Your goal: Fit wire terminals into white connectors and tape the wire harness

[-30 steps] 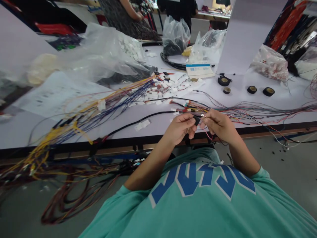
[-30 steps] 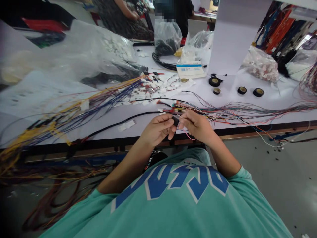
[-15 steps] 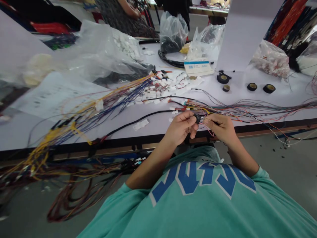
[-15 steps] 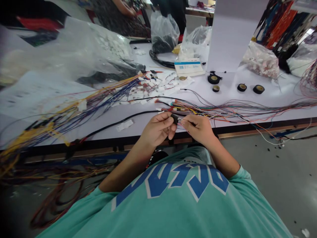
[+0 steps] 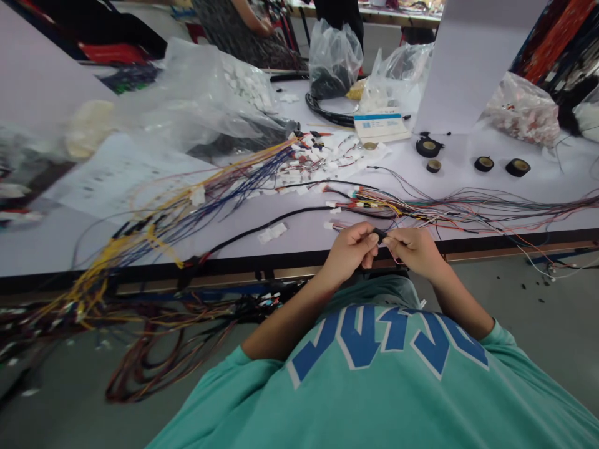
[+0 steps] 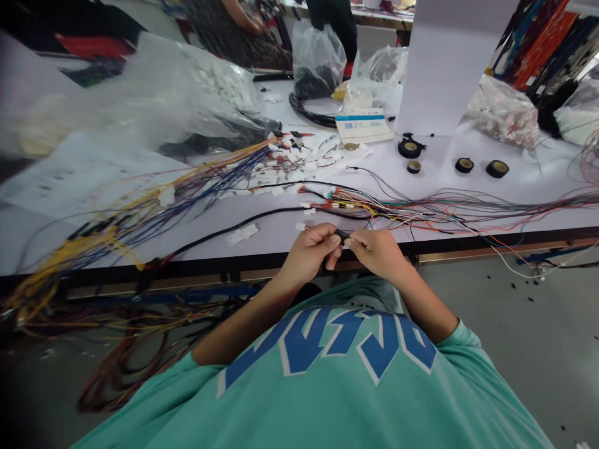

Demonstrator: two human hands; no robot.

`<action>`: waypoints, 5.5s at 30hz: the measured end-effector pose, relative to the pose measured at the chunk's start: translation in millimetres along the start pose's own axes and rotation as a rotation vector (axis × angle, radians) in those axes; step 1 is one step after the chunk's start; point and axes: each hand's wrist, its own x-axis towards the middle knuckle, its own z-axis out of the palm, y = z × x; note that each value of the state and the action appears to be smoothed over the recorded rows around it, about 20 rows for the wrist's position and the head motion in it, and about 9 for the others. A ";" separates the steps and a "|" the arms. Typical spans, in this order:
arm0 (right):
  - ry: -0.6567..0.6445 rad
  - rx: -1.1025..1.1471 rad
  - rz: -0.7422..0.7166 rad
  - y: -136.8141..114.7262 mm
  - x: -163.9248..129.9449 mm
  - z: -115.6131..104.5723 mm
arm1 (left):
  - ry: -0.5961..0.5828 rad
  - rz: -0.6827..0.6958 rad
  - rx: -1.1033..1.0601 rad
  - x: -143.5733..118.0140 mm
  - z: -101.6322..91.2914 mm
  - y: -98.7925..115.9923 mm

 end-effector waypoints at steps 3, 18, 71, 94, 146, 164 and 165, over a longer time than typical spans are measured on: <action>0.037 0.079 0.020 2.5 -1.0 0.6 | 0.032 0.007 -0.027 0.2 -0.9 0.2; -0.233 0.243 0.045 5.4 -2.1 -10.3 | -0.005 -0.043 0.089 -13.8 -5.6 0.1; 0.032 -0.325 0.152 99.4 103.7 -33.3 | 0.202 -0.251 1.298 35.4 -81.6 51.3; -0.127 0.406 0.267 75.3 102.0 -26.5 | 0.094 0.065 0.522 106.7 -87.6 13.9; -0.246 0.480 0.159 68.3 96.3 -32.9 | -0.094 -0.173 -0.190 99.9 -84.8 20.2; -0.201 0.031 -0.103 69.7 96.8 -25.4 | 0.000 -0.207 -0.182 98.2 -70.6 19.0; -0.204 -0.052 -0.169 69.6 96.7 -23.7 | 0.044 -0.176 -0.155 96.9 -65.7 18.4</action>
